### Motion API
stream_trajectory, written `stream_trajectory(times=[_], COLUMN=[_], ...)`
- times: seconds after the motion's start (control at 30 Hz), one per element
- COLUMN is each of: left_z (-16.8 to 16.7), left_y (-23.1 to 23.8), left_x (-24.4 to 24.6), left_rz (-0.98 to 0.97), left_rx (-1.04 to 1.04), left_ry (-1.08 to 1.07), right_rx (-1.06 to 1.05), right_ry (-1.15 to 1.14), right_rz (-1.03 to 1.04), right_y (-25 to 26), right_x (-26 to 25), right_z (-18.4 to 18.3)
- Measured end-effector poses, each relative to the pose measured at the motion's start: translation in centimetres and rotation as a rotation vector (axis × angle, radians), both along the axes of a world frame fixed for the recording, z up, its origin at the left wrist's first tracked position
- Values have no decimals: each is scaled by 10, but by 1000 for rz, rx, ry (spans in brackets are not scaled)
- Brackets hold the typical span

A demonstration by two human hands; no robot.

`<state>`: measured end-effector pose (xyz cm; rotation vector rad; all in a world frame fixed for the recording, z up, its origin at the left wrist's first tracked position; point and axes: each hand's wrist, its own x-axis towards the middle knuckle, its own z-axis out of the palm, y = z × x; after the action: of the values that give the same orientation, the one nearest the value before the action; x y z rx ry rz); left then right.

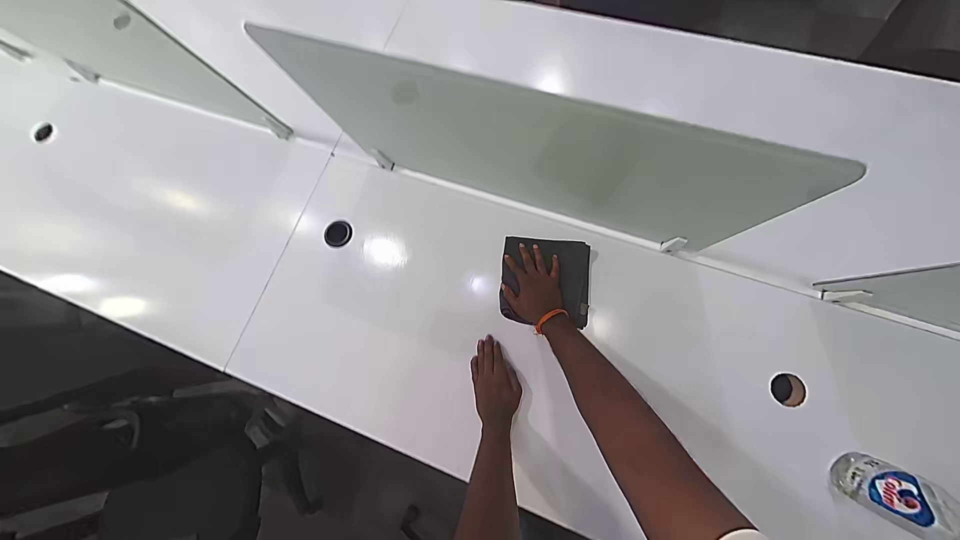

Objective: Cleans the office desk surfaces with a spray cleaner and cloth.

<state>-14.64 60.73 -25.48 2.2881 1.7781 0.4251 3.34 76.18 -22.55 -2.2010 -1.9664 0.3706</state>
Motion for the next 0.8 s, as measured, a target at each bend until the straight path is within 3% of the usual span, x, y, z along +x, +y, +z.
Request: stream_trajectory(times=[0.2,0.4,0.53,0.67,0.8], left_z=[1,2,3,5,8], left_y=[0,1,1,3,2], left_x=[0,-1,-1,-1,0], left_rz=[9,-9,-10,-20,-22], left_rx=[14,9,11,12,1], left_ry=[23,23,23,15,30], right_rx=[13,40,57,-42,-40], right_ry=[57,73,82,64,-13], right_rz=[47,-86,-179,-250,-400], right_y=[52,22,-46,-167,-274], right_x=[52,118,167,213,224], right_z=[-2,3,2,12,14])
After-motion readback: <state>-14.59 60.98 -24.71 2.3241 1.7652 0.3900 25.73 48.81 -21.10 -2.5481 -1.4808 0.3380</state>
